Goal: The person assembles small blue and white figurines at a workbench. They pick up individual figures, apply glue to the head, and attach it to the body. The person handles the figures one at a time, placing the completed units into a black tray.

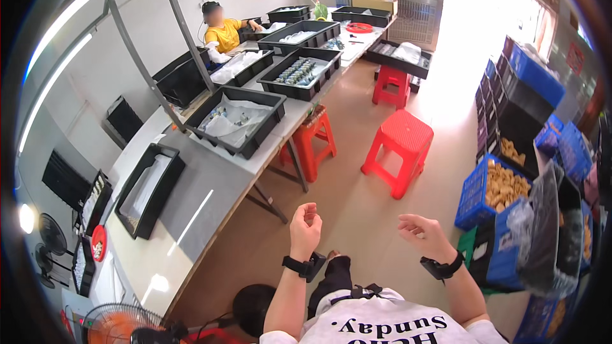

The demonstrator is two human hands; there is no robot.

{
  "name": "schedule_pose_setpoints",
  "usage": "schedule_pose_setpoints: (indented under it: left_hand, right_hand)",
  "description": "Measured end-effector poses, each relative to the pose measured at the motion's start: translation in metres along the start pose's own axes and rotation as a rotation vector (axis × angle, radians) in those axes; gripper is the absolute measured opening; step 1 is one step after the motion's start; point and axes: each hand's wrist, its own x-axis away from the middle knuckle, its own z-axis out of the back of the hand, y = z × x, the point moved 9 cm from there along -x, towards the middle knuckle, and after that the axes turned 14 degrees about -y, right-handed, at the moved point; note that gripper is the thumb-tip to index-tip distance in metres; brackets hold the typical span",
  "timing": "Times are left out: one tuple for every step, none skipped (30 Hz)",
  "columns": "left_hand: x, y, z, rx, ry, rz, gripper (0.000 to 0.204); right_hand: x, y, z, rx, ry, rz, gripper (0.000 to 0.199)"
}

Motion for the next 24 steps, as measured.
schedule_pose_setpoints:
  left_hand:
    - [-0.006,-0.002,-0.001,0.022,0.006,0.009,0.026]
    - [-0.012,-0.004,-0.003,0.044,0.014,0.022,0.026]
    - [-0.07,0.006,0.006,0.034,-0.007,-0.023,0.026]
    - [-0.127,0.015,0.014,0.022,-0.025,-0.065,0.026]
    - [-0.183,0.024,0.022,0.009,-0.041,-0.104,0.026]
    - [-0.212,0.026,0.027,0.001,-0.055,-0.093,0.026]
    - [-0.23,0.025,0.031,0.004,-0.06,-0.067,0.026]
    - [-0.247,0.023,0.036,0.006,-0.062,-0.041,0.026]
    - [-0.265,0.022,0.036,0.015,-0.07,-0.03,0.026]
    - [-0.278,0.016,0.037,0.069,-0.075,-0.007,0.026]
    - [-0.29,0.009,0.041,0.074,-0.064,0.011,0.026]
    - [-0.301,0.002,0.044,0.078,-0.054,0.029,0.026]
    - [-0.312,-0.005,0.046,0.082,-0.039,0.047,0.027]
    - [-0.321,-0.014,0.05,0.106,-0.032,0.114,0.028]
    - [-0.33,-0.022,0.055,0.102,-0.026,0.159,0.029]
    - [-0.341,-0.026,0.061,0.07,-0.01,0.175,0.03]
    - [-0.354,-0.027,0.068,0.04,0.008,0.193,0.031]
    - [-0.371,-0.022,0.072,-0.012,0.008,0.195,0.032]
    - [-0.391,-0.017,0.076,-0.062,0.01,0.201,0.032]
    - [-0.415,-0.015,0.08,-0.105,0.008,0.158,0.033]
    - [-0.444,-0.007,0.078,-0.193,-0.02,0.158,0.032]
    - [-0.473,-0.003,0.076,-0.202,-0.001,0.164,0.031]
    - [-0.5,0.002,0.076,-0.213,0.022,0.178,0.03]
    - [-0.522,0.004,0.073,-0.216,0.013,0.233,0.029]
  right_hand:
    - [-0.009,0.004,-0.002,-0.004,-0.027,-0.009,0.035]
    - [-0.016,0.007,-0.001,-0.01,-0.056,-0.02,0.035]
    - [-0.064,0.002,0.016,0.006,-0.041,-0.007,0.035]
    - [-0.112,-0.004,0.035,0.02,-0.03,0.006,0.034]
    - [-0.16,-0.008,0.055,0.032,-0.022,0.02,0.034]
    - [-0.189,0.0,0.061,0.008,-0.019,-0.01,0.034]
    - [-0.213,0.008,0.064,-0.021,-0.025,-0.034,0.034]
    - [-0.237,0.017,0.067,-0.049,-0.034,-0.057,0.034]
    - [-0.259,0.025,0.07,-0.073,-0.069,-0.068,0.034]
    - [-0.282,0.035,0.072,-0.096,-0.105,-0.077,0.034]
    - [-0.307,0.043,0.074,-0.118,-0.145,-0.085,0.034]
    - [-0.334,0.046,0.077,-0.071,-0.212,-0.057,0.037]
    - [-0.363,0.051,0.08,-0.067,-0.255,-0.025,0.038]
    - [-0.392,0.057,0.084,-0.063,-0.301,0.008,0.039]
    - [-0.423,0.063,0.089,-0.059,-0.351,0.047,0.041]
    - [-0.457,0.072,0.095,-0.035,-0.397,0.08,0.042]
    - [-0.492,0.075,0.105,-0.014,-0.396,0.141,0.042]
    - [-0.528,0.081,0.116,-0.007,-0.395,0.178,0.042]
    - [-0.564,0.089,0.127,-0.002,-0.397,0.215,0.042]
    - [-0.602,0.099,0.137,0.018,-0.406,0.24,0.041]
    - [-0.637,0.111,0.147,0.044,-0.419,0.256,0.041]
    - [-0.671,0.122,0.155,0.067,-0.413,0.267,0.038]
    - [-0.705,0.129,0.161,0.073,-0.406,0.237,0.036]
    - [-0.732,0.13,0.16,0.095,-0.464,0.214,0.035]
